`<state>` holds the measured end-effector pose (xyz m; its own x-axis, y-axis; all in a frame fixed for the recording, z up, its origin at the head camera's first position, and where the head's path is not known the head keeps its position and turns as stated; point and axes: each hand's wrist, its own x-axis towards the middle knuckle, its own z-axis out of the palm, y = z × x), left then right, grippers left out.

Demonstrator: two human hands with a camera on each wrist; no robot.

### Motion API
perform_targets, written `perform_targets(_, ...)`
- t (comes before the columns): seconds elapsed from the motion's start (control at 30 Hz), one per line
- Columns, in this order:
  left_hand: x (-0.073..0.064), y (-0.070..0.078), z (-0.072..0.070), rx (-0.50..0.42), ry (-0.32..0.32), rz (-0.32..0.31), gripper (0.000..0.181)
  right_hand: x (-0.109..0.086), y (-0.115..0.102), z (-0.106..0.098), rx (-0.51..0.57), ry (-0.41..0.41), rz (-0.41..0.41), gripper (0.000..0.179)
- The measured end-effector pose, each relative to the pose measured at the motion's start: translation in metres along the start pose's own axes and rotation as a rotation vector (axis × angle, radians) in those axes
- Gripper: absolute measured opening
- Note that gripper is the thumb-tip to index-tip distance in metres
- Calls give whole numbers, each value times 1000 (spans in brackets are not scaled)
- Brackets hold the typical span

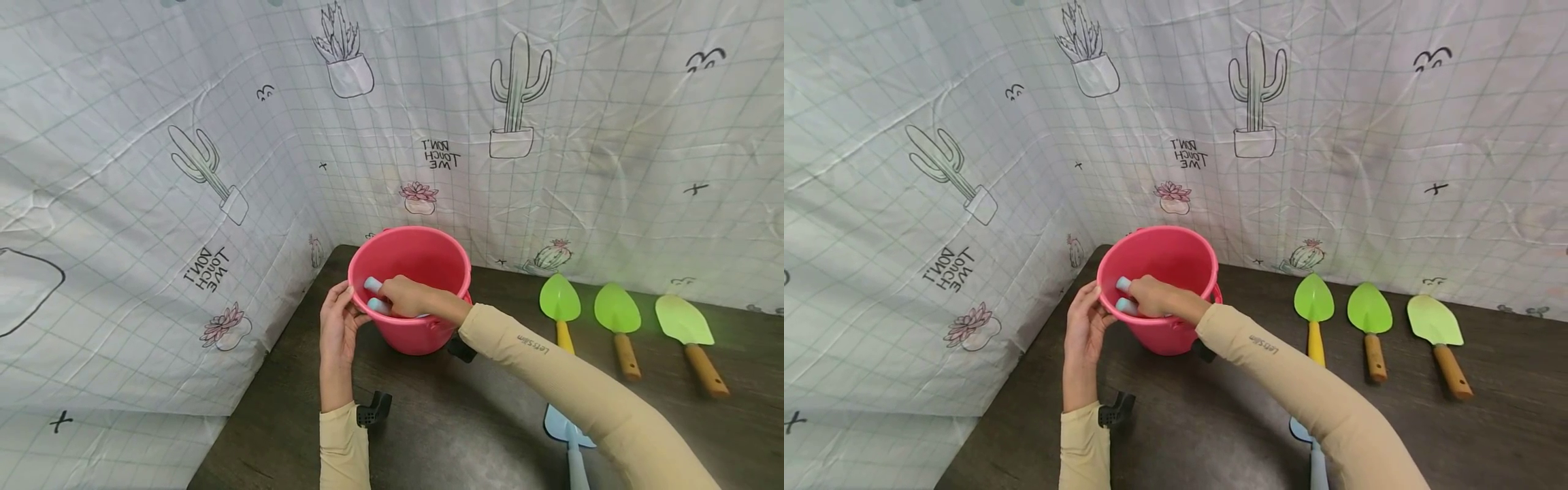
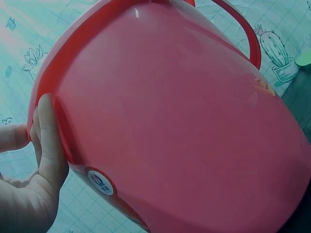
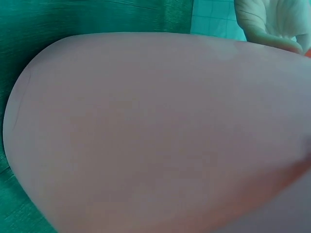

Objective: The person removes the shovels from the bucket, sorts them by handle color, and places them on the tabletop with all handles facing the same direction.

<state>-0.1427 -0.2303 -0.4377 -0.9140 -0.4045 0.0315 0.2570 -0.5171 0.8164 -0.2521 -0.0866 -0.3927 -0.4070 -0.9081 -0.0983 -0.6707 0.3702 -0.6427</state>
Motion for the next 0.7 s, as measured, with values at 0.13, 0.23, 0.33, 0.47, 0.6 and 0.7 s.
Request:
perform_targets(0.13, 0, -1, 0, 14, 8, -4, 25, -9, -12, -6, 8, 11, 0, 11)
perform_targets(0.23, 0, 0, 0, 28, 16, -6, 24, -1, 10, 0, 18, 26, -59, 14)
perform_targets(0.33, -1, 0, 1, 32, 18, -8, 23, 10, 35, 8, 26, 50, -115, 19)
perform_targets(0.47, -1, 1, 1, 25, 10, -9, 23, 6, 29, 4, 52, 61, -147, 21)
perform_targets(0.6, -2, 1, 1, 22, 10, -11, 23, -11, 1, -9, 75, 65, -154, 18)
perform_targets(0.7, -1, 1, 2, 17, 11, -12, 22, -18, -13, -14, 63, 79, -138, 16)
